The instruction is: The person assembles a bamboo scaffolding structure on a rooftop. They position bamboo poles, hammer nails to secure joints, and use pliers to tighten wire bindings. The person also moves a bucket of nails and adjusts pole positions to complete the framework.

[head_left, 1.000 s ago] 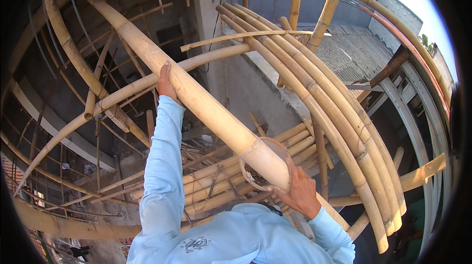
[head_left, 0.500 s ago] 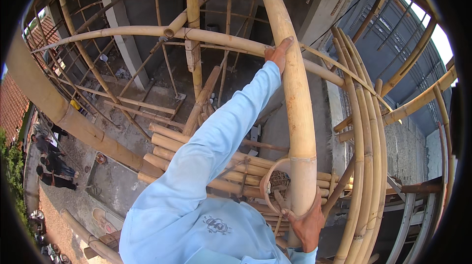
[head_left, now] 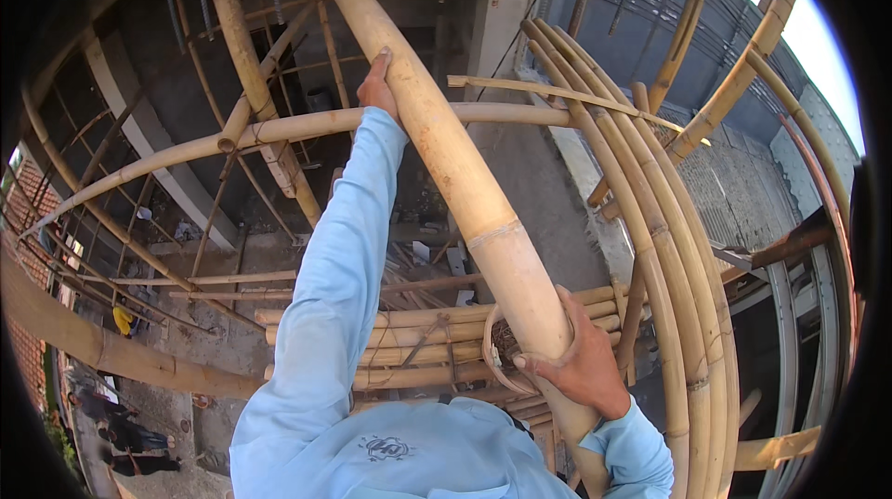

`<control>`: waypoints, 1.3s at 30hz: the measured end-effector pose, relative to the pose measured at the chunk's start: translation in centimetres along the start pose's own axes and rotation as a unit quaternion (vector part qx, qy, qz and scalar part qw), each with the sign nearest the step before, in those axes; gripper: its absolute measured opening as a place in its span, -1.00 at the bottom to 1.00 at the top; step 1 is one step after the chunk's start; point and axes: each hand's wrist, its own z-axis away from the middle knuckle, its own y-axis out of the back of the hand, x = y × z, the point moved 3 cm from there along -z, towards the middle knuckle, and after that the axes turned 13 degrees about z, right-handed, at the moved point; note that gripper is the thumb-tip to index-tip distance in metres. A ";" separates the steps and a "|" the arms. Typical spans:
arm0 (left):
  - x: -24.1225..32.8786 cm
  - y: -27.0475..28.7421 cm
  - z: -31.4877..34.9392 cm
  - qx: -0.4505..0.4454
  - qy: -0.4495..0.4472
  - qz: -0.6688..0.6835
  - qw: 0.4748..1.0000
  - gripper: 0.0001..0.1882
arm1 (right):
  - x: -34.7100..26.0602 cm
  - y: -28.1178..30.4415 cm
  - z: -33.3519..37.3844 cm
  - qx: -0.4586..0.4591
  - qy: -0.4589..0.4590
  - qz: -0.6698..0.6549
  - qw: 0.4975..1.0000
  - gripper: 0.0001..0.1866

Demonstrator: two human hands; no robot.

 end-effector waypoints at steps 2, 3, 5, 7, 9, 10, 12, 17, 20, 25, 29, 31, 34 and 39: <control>2.9 1.1 -0.6 -0.076 0.047 0.021 0.996 -0.43 | -0.9 1.7 0.4 -0.035 0.007 0.010 0.999 0.08; 2.7 1.7 -1.5 -0.120 0.077 0.020 0.990 -0.45 | -0.8 2.3 0.9 -0.038 0.021 0.019 0.999 0.09; 2.6 1.7 -1.3 -0.112 0.064 -0.006 0.992 -0.48 | 0.0 3.2 2.0 0.004 0.052 0.063 0.997 0.07; 2.2 1.5 -0.5 -0.128 0.100 -0.026 0.986 -0.48 | 0.5 4.5 3.0 0.002 0.042 0.070 0.997 0.06; 1.7 0.4 1.2 -0.143 0.119 -0.026 0.982 -0.46 | 0.4 6.3 4.3 -0.010 0.022 0.082 0.996 0.04; 0.7 -0.1 1.8 -0.144 0.136 -0.021 0.980 -0.46 | 0.4 7.2 4.8 -0.021 0.004 0.086 0.996 0.04; 0.0 -0.3 3.2 -0.134 0.152 -0.012 0.979 -0.46 | 0.5 7.8 5.6 -0.026 -0.014 0.110 0.994 0.03; -5.7 -4.4 9.8 -0.152 0.171 -0.016 0.973 -0.39 | 2.4 10.5 10.8 0.022 -0.078 0.216 0.973 0.05; -7.0 -6.8 14.2 -0.151 0.170 -0.077 0.971 -0.35 | 2.6 12.1 13.3 0.034 -0.158 0.319 0.934 0.08; -12.3 -9.1 20.7 -0.178 0.237 -0.124 0.947 -0.38 | 6.3 13.1 17.5 0.155 -0.219 0.391 0.880 0.05; -15.1 -11.9 25.9 -0.212 0.295 -0.107 0.925 -0.45 | 8.8 14.7 20.8 0.175 -0.273 0.415 0.850 0.01; -17.3 -13.0 28.5 -0.239 0.330 -0.106 0.907 -0.46 | 10.7 14.9 23.0 0.187 -0.282 0.420 0.842 -0.01; -20.8 -14.1 31.8 -0.284 0.376 -0.109 0.875 -0.46 | 13.1 14.8 26.6 0.193 -0.319 0.440 0.817 -0.02; -26.2 -16.2 37.3 -0.303 0.450 -0.131 0.830 -0.49 | 15.6 14.7 31.4 0.183 -0.369 0.449 0.793 -0.02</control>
